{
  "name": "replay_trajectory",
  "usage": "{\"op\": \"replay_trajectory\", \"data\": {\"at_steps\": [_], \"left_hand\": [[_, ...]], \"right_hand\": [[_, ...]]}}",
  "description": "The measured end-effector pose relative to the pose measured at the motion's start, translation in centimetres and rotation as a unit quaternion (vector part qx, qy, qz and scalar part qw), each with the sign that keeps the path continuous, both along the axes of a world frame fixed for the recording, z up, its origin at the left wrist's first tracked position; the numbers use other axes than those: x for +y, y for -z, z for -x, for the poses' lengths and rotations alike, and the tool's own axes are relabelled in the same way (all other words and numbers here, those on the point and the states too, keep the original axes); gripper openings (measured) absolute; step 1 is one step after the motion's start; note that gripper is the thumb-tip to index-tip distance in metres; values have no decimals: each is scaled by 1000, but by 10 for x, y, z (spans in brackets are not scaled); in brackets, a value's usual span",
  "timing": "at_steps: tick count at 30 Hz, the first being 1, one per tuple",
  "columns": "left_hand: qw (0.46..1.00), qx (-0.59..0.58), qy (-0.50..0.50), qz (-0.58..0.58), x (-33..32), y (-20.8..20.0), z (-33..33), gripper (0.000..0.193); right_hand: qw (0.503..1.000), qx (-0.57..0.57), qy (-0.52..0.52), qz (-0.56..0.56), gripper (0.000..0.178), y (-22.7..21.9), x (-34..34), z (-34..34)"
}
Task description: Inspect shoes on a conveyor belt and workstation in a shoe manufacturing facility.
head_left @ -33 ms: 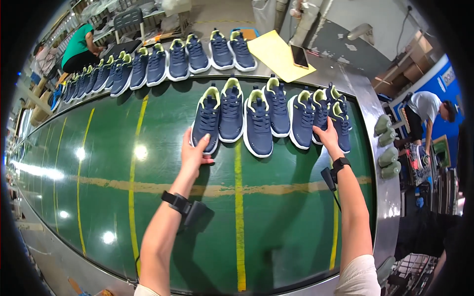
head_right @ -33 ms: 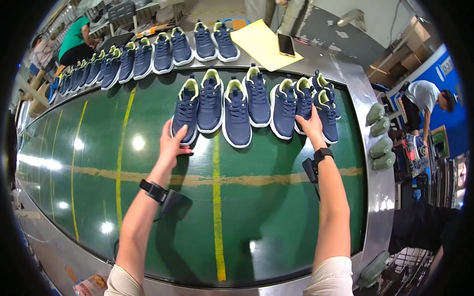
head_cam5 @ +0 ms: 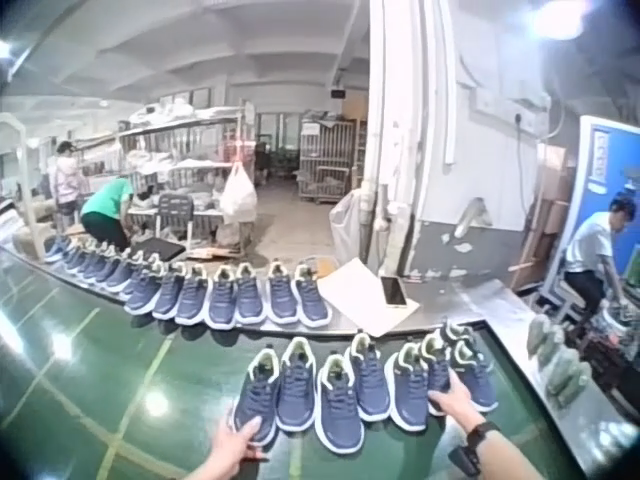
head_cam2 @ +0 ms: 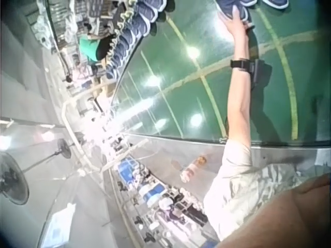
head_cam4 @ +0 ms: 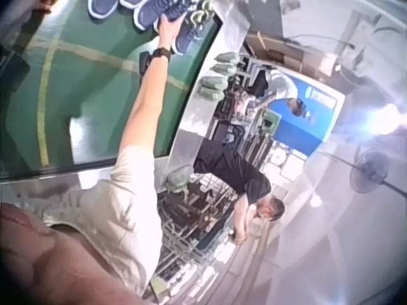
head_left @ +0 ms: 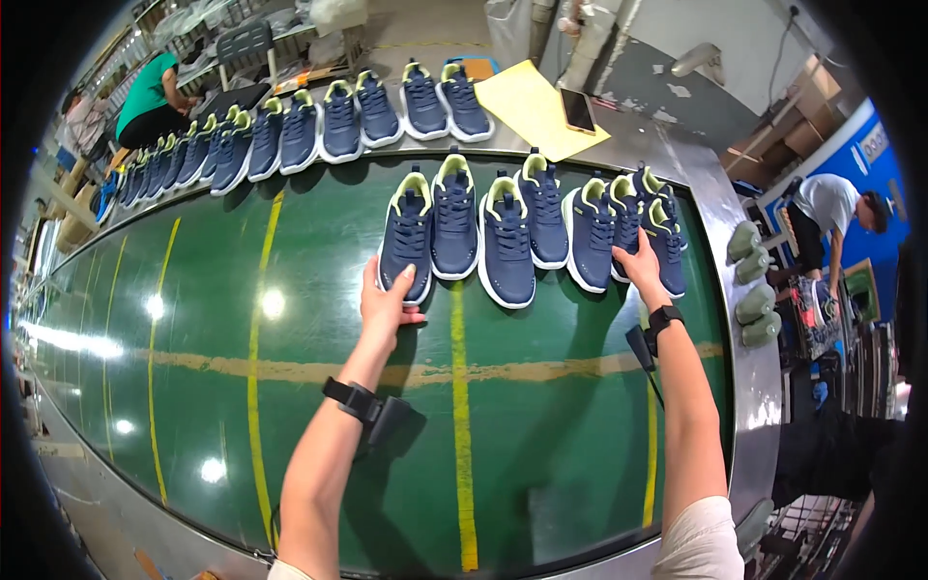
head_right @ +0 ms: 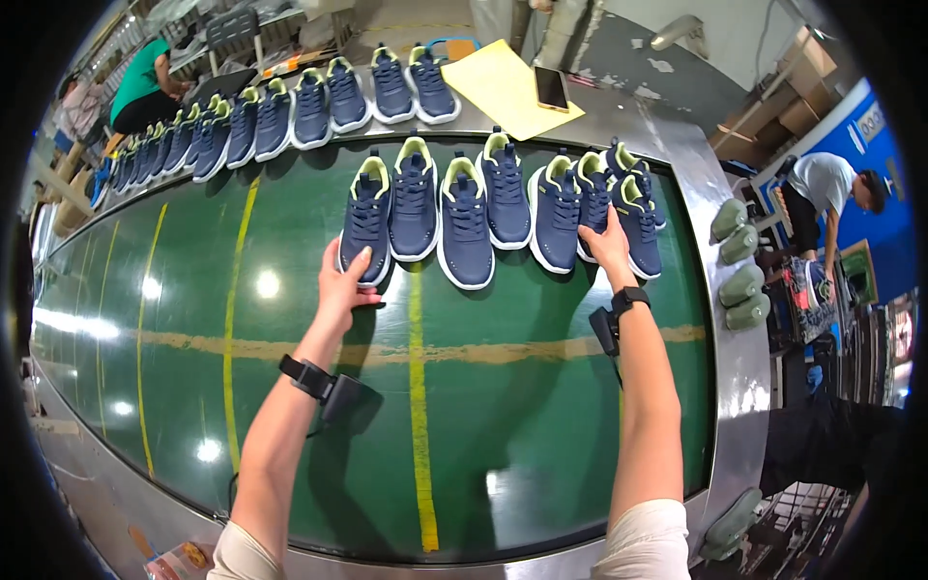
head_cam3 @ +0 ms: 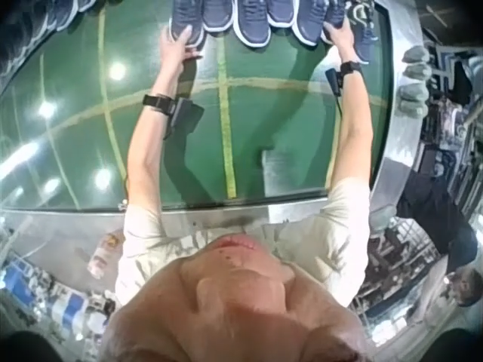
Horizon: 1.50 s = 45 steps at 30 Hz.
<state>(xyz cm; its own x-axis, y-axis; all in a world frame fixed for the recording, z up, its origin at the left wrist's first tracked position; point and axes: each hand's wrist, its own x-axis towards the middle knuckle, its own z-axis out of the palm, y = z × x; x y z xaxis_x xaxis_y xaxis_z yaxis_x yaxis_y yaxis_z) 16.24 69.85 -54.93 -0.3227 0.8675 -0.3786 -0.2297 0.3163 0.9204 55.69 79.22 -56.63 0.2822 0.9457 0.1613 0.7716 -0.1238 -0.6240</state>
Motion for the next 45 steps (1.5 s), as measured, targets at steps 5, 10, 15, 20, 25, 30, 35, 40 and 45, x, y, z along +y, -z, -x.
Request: {"op": "replay_trajectory", "data": {"at_steps": [5,10,15,20,25,30,35,40,45], "left_hand": [[999,-29,13,9,15,7,-56,65],[999,32,17,17,23,1,-85,67],[999,17,46,14,30,-1,-94,66],[998,43,34,32,27,-5,-78,70],[996,61,48,48,25,-8,-76,72],[939,290,110,147,15,-18,-90,77],[838,543,17,-46,-46,21,-69,71],[650,668,328,-154,-209,-22,-100,60],[662,594,447,-96,-401,-38,-82,59]], "right_hand": [[992,-100,59,56,64,-6,3,-47],[996,-62,56,32,60,0,-3,-72],[992,-117,0,-55,55,22,-12,-100],[982,-170,-44,-70,46,18,-93,-84],[968,-249,-35,13,46,30,-238,-93],[977,-213,-3,-14,43,34,-257,-98],[980,-197,4,-27,43,38,-246,-83],[980,-199,20,-5,43,40,-246,-95],[978,-207,1,-4,43,28,-249,-87]]}}
